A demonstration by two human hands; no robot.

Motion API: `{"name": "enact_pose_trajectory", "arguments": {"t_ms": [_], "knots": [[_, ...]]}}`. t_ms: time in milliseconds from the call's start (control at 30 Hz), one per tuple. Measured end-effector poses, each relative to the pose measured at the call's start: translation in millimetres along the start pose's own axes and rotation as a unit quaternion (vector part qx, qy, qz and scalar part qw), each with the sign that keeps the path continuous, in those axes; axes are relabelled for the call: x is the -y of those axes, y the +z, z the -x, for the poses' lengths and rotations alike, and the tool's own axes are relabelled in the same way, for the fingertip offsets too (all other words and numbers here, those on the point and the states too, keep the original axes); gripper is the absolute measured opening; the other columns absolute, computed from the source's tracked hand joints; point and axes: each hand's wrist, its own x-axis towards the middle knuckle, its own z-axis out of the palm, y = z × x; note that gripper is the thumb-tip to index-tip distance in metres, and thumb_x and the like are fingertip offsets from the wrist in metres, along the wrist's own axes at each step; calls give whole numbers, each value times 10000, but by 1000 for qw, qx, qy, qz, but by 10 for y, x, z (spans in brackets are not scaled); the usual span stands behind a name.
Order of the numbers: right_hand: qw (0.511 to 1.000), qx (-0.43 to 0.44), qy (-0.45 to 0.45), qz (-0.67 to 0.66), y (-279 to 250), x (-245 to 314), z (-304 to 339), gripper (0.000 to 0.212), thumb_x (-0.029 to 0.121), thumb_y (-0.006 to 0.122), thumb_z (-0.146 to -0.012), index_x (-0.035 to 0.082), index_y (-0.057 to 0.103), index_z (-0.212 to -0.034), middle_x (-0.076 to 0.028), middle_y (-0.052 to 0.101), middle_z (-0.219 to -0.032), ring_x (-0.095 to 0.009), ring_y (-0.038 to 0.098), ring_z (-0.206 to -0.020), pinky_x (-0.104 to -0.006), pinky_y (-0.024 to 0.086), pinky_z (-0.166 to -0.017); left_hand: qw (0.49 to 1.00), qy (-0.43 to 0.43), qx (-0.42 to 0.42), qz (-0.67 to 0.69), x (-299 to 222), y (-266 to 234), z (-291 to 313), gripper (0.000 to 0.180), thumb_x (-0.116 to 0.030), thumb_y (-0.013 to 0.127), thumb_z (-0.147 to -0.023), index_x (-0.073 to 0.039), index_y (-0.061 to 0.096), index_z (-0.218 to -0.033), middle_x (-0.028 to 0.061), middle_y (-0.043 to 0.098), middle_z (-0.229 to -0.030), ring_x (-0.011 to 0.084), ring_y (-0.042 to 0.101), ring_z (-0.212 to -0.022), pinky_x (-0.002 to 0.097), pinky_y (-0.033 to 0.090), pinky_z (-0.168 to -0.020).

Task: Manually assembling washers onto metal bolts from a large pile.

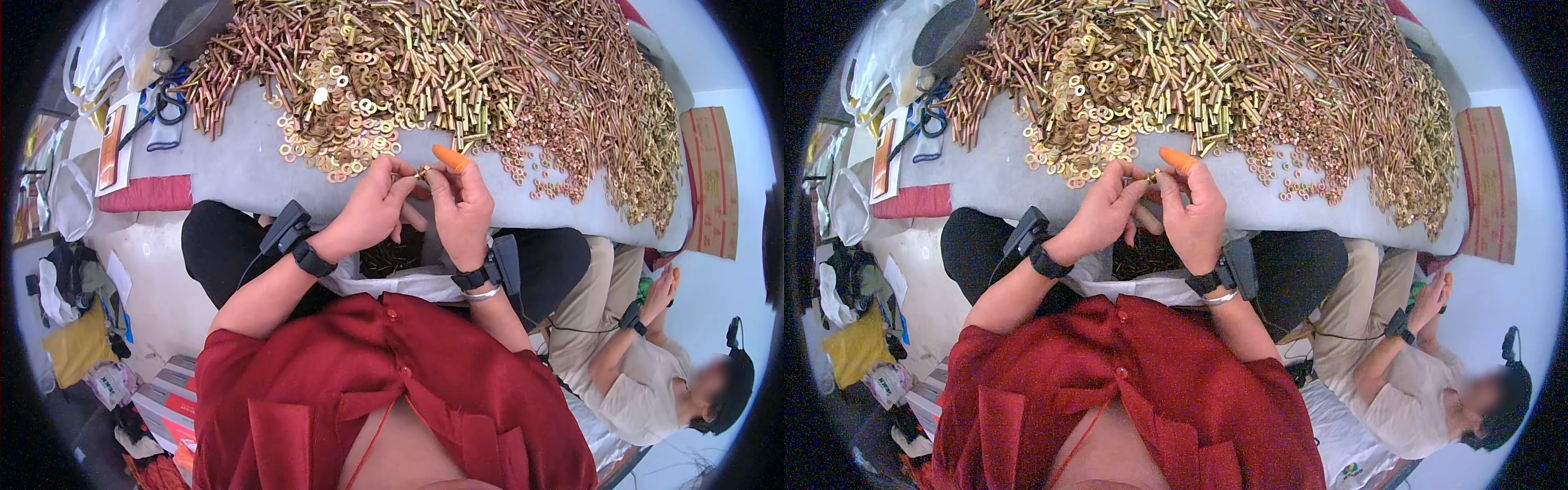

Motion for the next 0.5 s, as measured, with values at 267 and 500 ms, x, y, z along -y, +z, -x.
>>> {"name": "enact_pose_trajectory", "arguments": {"t_ms": [267,500], "knots": [[998,47,-32,-25,-48,-90,-67,260,7,603,-850,21,599,-1109,-63,622,-900,-111,599,-802,-250,500,-684,999,-43,11,11,-47,-10,9,186,-160,388,-987,-18,346,-1099,112,559,-941,147,638,-553,201,413,-332],[996,81,-16,26,-104,23,-158,251,26,623,-839,6,616,-1089,-70,634,-847,-119,611,-770,-257,501,-669,999,44,-21,-5,42,14,1,119,-84,410,-962,0,363,-1032,141,617,-883,151,602,-489,242,451,-435]]}}
